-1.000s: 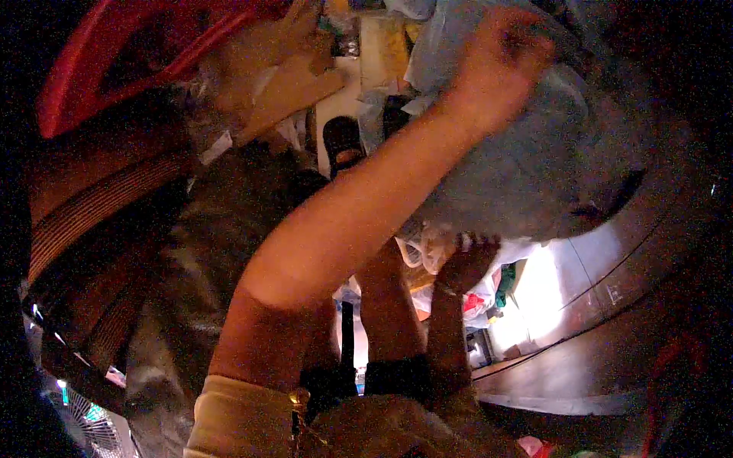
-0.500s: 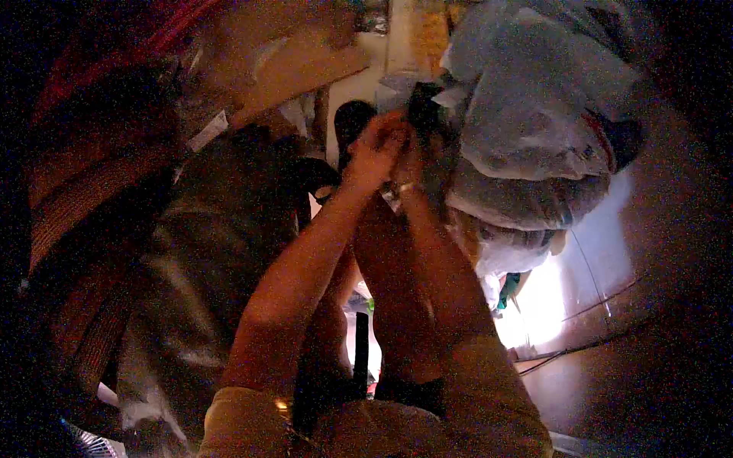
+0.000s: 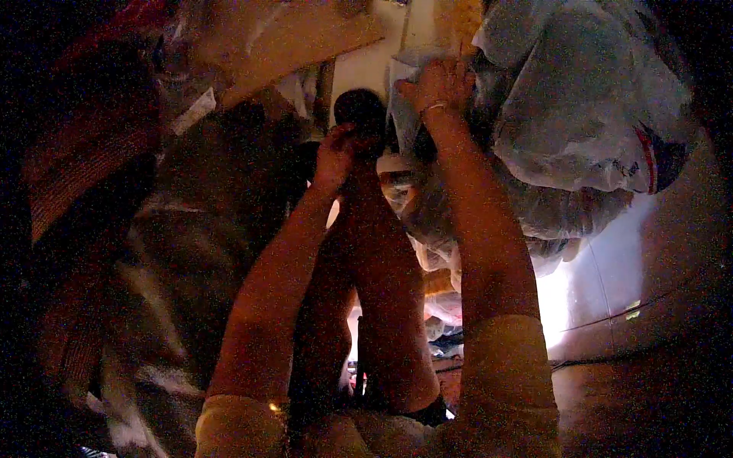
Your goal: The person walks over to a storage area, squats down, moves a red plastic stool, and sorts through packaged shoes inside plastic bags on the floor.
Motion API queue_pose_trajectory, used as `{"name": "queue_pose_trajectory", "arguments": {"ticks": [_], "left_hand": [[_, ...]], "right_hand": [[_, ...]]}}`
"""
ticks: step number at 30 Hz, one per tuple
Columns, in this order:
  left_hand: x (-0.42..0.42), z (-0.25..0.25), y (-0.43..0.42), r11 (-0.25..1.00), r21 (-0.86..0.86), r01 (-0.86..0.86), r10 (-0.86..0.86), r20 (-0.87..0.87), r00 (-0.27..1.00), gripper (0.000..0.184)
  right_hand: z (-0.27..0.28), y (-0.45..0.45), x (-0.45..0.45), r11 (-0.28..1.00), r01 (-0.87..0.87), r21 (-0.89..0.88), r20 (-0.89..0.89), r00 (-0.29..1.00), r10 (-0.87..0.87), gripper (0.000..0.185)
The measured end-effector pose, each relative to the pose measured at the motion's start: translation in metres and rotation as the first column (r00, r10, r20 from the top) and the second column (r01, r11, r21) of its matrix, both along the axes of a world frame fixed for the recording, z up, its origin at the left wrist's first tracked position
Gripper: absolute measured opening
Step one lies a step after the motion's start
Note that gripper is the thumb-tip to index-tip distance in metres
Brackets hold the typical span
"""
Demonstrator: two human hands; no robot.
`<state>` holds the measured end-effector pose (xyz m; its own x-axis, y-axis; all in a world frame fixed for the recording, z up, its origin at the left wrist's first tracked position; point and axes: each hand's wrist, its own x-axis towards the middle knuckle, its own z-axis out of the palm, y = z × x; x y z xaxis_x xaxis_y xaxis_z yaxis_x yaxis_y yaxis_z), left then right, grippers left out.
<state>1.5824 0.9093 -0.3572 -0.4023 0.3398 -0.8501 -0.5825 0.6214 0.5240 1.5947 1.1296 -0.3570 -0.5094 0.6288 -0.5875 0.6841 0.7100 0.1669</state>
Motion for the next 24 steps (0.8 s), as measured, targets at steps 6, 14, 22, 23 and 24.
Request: {"name": "queue_pose_trajectory", "arguments": {"ticks": [6, 14, 22, 23, 24], "left_hand": [[-0.014, -0.025, 0.032, 0.993, 0.105, 0.061, -0.063, 0.015, 0.998, 0.027], [-0.044, -0.028, 0.009, 0.998, 0.018, -0.062, 0.061, 0.053, 0.997, 0.027], [-0.025, -0.032, 0.004, 0.992, -0.096, 0.082, -0.102, -0.231, 0.968, 0.031], [-0.025, -0.03, 0.011, 0.985, -0.105, 0.139, -0.162, -0.255, 0.953, 0.032], [-0.03, -0.015, 0.024, 0.951, -0.07, 0.301, -0.308, -0.307, 0.901, 0.032]], "right_hand": [[-0.005, 0.017, 0.047, 0.89, 0.306, -0.338, -0.489, 0.751, -0.444, 0.055], [0.065, 0.09, 0.121, 0.885, 0.243, -0.396, -0.397, 0.824, -0.404, 0.053], [0.017, 0.049, 0.103, 0.973, 0.031, -0.229, 0.094, 0.995, -0.01, 0.061], [-0.001, 0.055, 0.123, 0.845, 0.179, -0.503, -0.184, 0.934, -0.308, 0.063], [-0.001, 0.058, 0.122, 0.744, 0.207, -0.636, -0.277, 0.838, -0.471, 0.064]]}}
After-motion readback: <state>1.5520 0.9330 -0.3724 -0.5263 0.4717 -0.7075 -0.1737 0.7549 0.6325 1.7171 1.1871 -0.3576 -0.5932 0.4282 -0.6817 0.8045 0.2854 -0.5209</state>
